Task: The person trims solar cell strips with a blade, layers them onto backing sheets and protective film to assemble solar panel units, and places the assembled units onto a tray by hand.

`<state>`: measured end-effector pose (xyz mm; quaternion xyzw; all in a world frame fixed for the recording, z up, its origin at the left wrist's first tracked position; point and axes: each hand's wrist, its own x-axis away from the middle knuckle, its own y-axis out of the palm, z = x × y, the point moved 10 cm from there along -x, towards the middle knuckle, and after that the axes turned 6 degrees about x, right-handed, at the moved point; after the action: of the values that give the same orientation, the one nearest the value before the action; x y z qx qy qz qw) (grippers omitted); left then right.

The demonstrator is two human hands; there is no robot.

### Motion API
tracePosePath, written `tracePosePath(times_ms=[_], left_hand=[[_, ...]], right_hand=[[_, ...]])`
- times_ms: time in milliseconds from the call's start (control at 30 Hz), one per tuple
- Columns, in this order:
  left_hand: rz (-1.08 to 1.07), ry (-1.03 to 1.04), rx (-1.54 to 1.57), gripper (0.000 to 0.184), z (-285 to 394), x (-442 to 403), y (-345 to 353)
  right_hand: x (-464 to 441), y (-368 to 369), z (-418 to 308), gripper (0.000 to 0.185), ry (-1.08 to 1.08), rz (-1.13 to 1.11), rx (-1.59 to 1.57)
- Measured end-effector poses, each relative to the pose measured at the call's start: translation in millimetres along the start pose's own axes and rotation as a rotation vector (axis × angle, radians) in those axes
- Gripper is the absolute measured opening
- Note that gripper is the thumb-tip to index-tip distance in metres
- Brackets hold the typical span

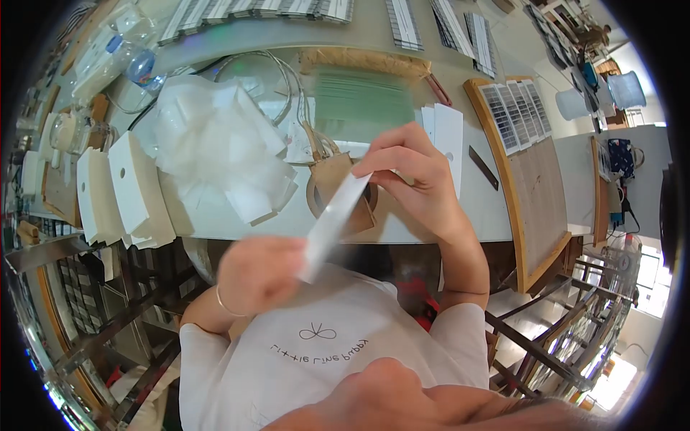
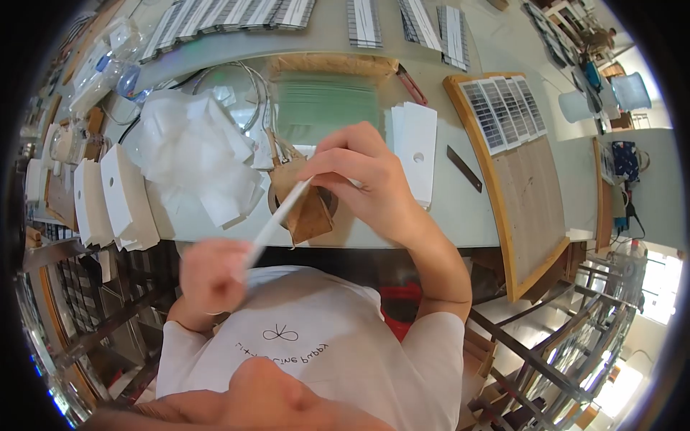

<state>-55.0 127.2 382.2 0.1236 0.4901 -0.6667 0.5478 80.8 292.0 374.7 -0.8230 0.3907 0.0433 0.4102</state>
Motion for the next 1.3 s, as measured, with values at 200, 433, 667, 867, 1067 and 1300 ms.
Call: tracePosePath(times_ms=[200, 433, 667, 867, 1067, 1300], left_hand=[[0.688, -0.955, 0.706, 0.02, -108.2, 52.6, -21.6], [0.653, -0.95, 0.757, 0.014, -115.3, 61.2, -19.0], [0.674, -0.911, 0.809, 0.011, -116.5, 61.8, -19.3], [0.662, -0.882, 0.84, 0.013, -117.7, 63.0, -18.7], [0.68, -0.896, 0.836, 0.014, -117.1, 65.8, -19.0], [0.68, -0.91, 0.838, 0.012, -118.3, 68.7, -16.4]], right_hand=[[14.8, 16.6, 30.7, 0.035, 0.326, 0.081, -0.434], [16.9, 22.2, 36.5, 0.035, 0.493, 0.079, -0.613], [15.7, 25.3, 38.0, 0.035, 0.463, 0.11, -0.701], [16.5, 25.2, 40.0, 0.035, 0.443, 0.134, -0.7], [16.4, 26.7, 39.0, 0.033, 0.426, 0.133, -0.668], [16.6, 28.0, 36.5, 0.031, 0.447, 0.142, -0.669]])
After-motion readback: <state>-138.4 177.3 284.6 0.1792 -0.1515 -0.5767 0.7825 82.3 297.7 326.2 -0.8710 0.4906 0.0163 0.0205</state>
